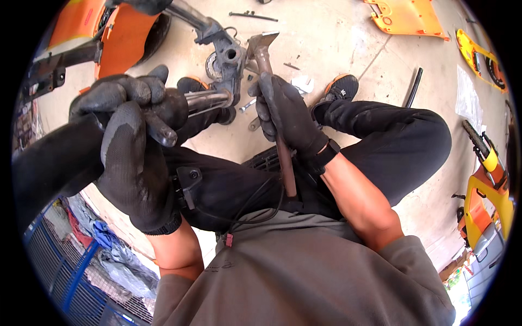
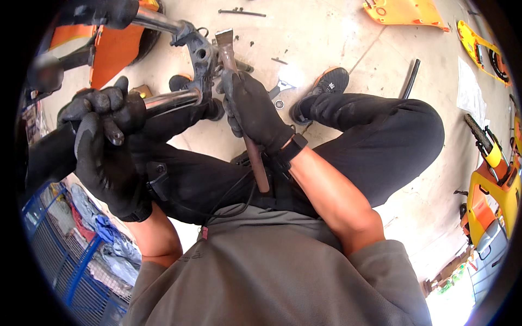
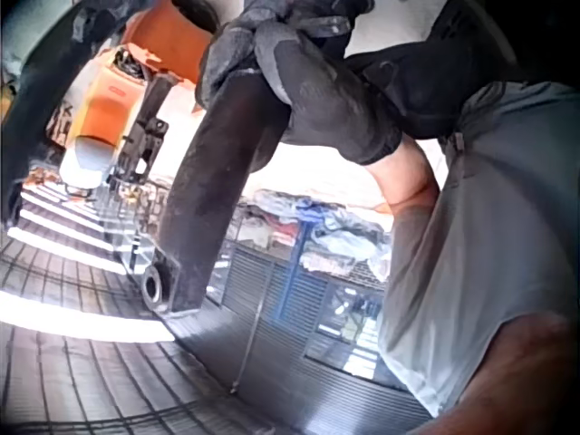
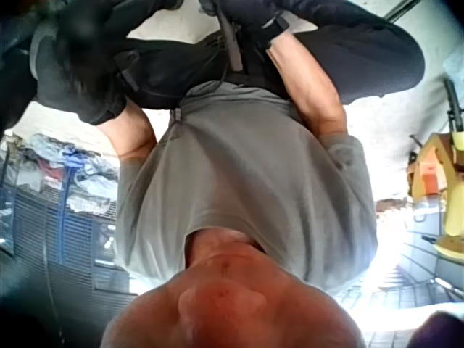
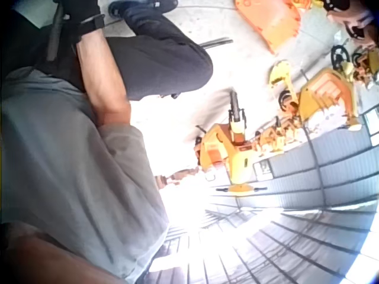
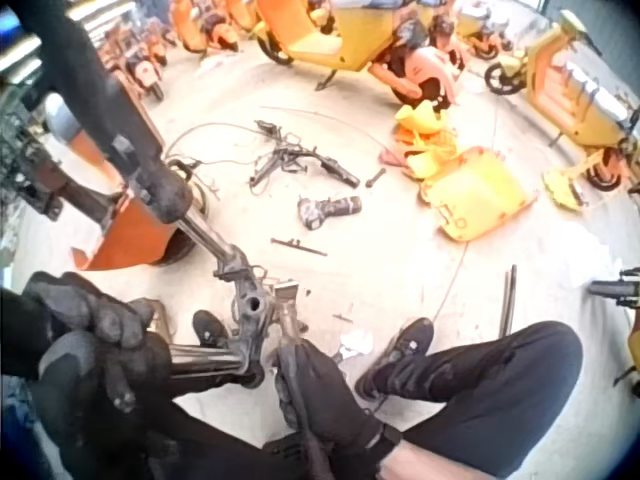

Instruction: The person, wearing gloves, uses a hammer to strike the triple tree of a motorcycle fork assembly to remove or seat the fork tubes, repeatedly tapping around the clamp area while holding the assembly by the tubes on the floor.

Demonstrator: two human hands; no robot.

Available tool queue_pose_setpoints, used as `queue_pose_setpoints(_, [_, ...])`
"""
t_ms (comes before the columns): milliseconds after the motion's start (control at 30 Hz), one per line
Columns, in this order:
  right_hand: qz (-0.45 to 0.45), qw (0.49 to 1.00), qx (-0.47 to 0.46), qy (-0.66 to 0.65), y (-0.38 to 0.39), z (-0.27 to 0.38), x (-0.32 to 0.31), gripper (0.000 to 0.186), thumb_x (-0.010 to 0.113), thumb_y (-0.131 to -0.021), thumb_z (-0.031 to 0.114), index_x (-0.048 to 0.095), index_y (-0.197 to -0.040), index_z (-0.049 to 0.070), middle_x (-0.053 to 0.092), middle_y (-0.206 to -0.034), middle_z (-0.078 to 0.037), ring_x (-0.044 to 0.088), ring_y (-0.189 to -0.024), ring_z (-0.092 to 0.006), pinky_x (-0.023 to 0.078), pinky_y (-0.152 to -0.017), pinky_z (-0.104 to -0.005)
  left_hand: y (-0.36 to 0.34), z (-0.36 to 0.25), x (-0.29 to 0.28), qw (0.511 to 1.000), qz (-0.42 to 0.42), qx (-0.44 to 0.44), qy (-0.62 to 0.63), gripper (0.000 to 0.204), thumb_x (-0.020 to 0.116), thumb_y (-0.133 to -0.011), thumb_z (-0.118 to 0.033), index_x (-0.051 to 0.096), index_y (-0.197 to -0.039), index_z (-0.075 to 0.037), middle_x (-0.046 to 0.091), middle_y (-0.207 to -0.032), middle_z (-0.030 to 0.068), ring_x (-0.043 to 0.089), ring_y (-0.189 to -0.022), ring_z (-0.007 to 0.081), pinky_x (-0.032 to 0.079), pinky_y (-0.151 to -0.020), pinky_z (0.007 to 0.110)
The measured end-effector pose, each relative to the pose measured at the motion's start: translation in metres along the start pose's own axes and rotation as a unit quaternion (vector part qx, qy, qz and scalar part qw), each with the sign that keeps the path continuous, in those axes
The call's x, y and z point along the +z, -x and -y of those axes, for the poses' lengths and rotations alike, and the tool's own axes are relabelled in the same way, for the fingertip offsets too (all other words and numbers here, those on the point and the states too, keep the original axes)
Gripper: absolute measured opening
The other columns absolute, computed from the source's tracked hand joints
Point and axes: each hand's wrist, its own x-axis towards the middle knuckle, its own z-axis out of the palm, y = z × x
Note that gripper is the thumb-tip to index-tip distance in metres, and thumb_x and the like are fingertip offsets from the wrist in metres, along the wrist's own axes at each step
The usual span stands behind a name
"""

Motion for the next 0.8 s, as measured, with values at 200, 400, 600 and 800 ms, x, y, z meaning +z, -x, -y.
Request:
queue_pose_setpoints(200, [0.010, 1.000, -0.003, -0.006, -0.010, 0.000, 0.001, 0.042, 0.042, -0.103, 0.047, 0.053, -0.098, 0.007, 0.045, -0.062, 0.001, 0.040, -0.039, -0.0076, 0.035, -0.036, -0.0226, -0.002, -0.002, 0.000, 0.999, -0.031, -0.003, -0.045, 0.031, 0.057, -0.087, -0.008, 0.048, -0.115, 0.000, 0.056, -0.098, 0.0183, 0.061, -0.086, 0.0249, 0.035, -0.108, 0.056])
queue_pose_setpoints(400, [0.016, 1.000, -0.020, -0.008, -0.006, 0.000, -0.001, 0.042, 0.041, -0.103, 0.047, 0.054, -0.098, 0.007, 0.046, -0.063, 0.001, 0.040, -0.040, -0.0071, 0.036, -0.038, -0.0225, -0.001, 0.002, -0.007, 1.000, 0.005, 0.000, -0.004, 0.025, 0.052, -0.090, -0.012, 0.054, -0.113, -0.001, 0.054, -0.088, 0.0139, 0.053, -0.100, 0.0269, 0.036, -0.108, 0.054])
queue_pose_setpoints(600, [0.013, 1.000, -0.025, 0.001, 0.002, 0.020, 0.002, 0.041, 0.040, -0.103, 0.045, 0.054, -0.098, 0.007, 0.046, -0.064, 0.001, 0.040, -0.041, -0.0070, 0.036, -0.038, -0.0223, -0.005, -0.001, -0.007, 0.999, 0.000, 0.027, -0.038, 0.022, 0.060, -0.084, -0.001, 0.052, -0.104, -0.001, 0.057, -0.096, 0.0171, 0.060, -0.088, 0.0269, 0.044, -0.099, 0.057])
queue_pose_setpoints(800, [0.001, 0.999, 0.022, 0.037, -0.009, 0.009, -0.003, 0.043, 0.040, -0.103, 0.049, 0.054, -0.096, 0.008, 0.045, -0.064, 0.001, 0.040, -0.042, -0.0070, 0.036, -0.039, -0.0217, -0.006, 0.001, -0.011, 0.996, 0.069, 0.030, -0.055, 0.026, 0.057, -0.087, -0.015, 0.054, -0.111, -0.006, 0.052, -0.097, 0.0133, 0.052, -0.098, 0.0263, 0.037, -0.105, 0.055])
